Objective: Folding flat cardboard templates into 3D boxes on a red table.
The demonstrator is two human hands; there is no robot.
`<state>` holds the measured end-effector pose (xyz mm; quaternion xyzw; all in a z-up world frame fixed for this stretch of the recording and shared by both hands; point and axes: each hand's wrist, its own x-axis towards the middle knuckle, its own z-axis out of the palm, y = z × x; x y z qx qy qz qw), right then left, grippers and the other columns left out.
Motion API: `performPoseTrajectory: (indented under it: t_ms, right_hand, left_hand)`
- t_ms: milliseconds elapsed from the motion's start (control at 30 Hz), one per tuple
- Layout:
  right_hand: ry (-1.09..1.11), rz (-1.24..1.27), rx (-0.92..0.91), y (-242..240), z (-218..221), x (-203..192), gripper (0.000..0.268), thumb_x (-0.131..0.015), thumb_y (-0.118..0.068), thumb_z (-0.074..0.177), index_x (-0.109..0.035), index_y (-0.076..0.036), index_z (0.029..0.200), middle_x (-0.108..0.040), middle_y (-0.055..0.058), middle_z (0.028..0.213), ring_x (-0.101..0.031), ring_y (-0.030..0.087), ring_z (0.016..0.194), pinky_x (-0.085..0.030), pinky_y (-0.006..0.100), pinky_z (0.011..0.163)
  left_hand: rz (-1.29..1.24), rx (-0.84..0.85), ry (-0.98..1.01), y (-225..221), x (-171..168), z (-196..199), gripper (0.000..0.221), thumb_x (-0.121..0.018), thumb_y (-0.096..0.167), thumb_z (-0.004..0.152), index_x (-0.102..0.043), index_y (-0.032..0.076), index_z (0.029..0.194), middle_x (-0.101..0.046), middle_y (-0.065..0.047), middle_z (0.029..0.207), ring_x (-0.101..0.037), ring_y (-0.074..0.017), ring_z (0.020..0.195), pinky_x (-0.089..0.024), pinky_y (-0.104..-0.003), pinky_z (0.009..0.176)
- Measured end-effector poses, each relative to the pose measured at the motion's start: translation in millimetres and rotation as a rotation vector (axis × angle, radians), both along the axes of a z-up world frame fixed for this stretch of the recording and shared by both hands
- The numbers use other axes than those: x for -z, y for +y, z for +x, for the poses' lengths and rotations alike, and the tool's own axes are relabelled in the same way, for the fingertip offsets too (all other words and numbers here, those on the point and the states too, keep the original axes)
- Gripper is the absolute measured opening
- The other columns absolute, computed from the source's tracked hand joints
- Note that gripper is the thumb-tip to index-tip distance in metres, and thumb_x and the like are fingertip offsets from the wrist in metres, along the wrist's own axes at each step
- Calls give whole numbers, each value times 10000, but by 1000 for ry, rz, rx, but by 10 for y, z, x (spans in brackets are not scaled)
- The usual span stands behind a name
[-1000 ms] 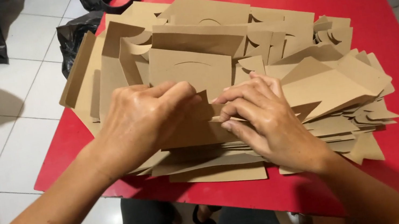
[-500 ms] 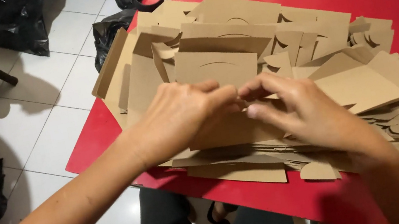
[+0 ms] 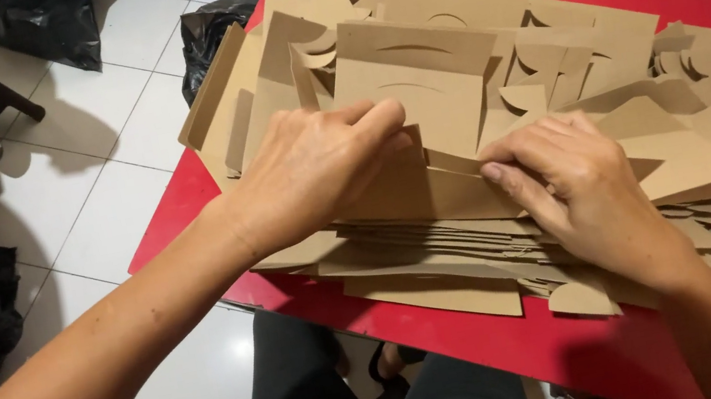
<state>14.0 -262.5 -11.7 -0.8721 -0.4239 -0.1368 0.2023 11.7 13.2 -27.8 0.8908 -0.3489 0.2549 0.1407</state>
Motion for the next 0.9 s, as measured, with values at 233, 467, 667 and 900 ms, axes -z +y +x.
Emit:
performPoseTrajectory:
  t_ms: [233,467,667,900]
  right_hand:
    - [-24,31,-44,73,-48,57,101,-598,-74,1047,-658,-6,1002,-673,101,899,-623,256,812,-474,375,760]
    - [-1,74,-73,8,70,155,113,-581,-82,1058,-645,7,1027,-645,124,908,-577,288,810,-447,391,802]
    - [-25,-114,-38,170,-7,120,250,-586,-332,1024,-713,-150,1139,-647,87,1145,-566,283,1036,-372,462,968]
    - [283,-20,68,205,13,178,279,-697,-354,937,-678,-138,1113,-668,21,1111,-556,221,1055,-375,378,955]
  left_hand:
    - [93,22,109,49,-132,-136,237,-583,4,948,-523,143,1130,-545,-91,1039,-446,-341,412,-339,-447,385]
    - [-74,-36,316,58,-5,105,298,-584,360,1066,-476,112,941,-633,-81,828,-612,-368,624,-432,-505,533]
    - [-101,70,579,71,-101,32,298,-507,336,1064,-636,167,854,-568,-40,576,-527,-256,560,-401,-408,566]
    - [-193,83,879,28,-269,25,367,-509,270,1046,-716,133,776,-378,27,575,-330,-133,562,-303,-316,552]
